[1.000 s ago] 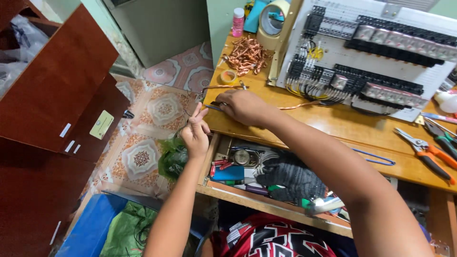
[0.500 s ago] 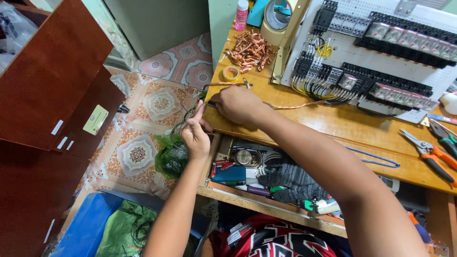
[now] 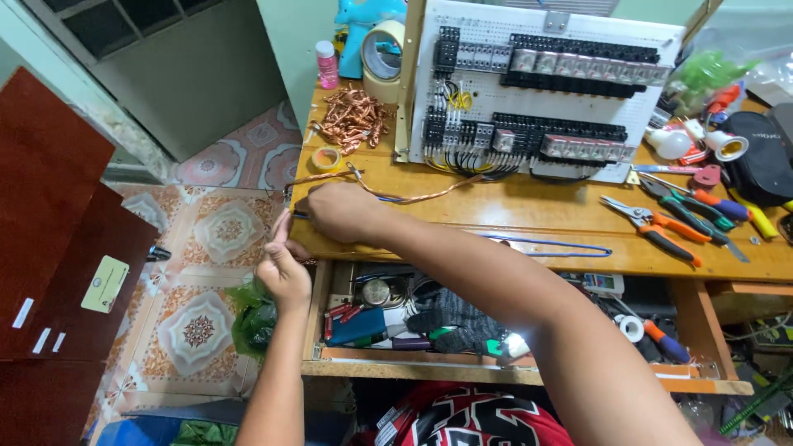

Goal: Stripping, twisting, and organizing electrical wires for a control panel assembly

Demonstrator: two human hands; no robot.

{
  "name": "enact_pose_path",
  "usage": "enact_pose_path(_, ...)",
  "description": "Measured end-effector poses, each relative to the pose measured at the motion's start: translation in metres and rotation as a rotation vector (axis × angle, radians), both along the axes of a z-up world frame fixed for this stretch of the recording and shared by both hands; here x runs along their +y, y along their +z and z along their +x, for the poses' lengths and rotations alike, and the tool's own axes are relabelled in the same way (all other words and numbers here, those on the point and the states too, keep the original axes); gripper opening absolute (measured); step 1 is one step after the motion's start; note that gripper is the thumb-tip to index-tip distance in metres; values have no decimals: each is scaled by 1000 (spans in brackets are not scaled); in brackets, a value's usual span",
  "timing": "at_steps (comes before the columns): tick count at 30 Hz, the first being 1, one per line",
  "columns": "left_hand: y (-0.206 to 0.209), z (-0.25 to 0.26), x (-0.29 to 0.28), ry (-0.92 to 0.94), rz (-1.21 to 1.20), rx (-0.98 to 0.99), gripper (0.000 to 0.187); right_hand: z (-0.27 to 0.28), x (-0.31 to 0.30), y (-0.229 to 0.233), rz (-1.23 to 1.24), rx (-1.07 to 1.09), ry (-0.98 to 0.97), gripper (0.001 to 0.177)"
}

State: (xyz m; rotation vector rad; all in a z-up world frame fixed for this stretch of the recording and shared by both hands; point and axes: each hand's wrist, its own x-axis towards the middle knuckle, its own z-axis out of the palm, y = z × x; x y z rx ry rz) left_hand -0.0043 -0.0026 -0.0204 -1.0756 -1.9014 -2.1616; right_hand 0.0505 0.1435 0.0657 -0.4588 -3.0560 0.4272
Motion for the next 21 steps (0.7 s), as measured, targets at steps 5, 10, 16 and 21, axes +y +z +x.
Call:
enact_pose_path(5,5,3,-3,1,-50,-10,64,-1,-6,2,48,40,21,27)
enact_pose_path(10,-3,-3,-3,2,-46,-3,64,-4,-5,1,62,51,40,24)
enact_pose_path(16,16,6,-3,-33,22,-9,61,-3,-1,-9,49,36,43,26)
enact_pose_path(21,23,7,-5,-22,19,-15,59,-2,-3,-11,89,93,58,23)
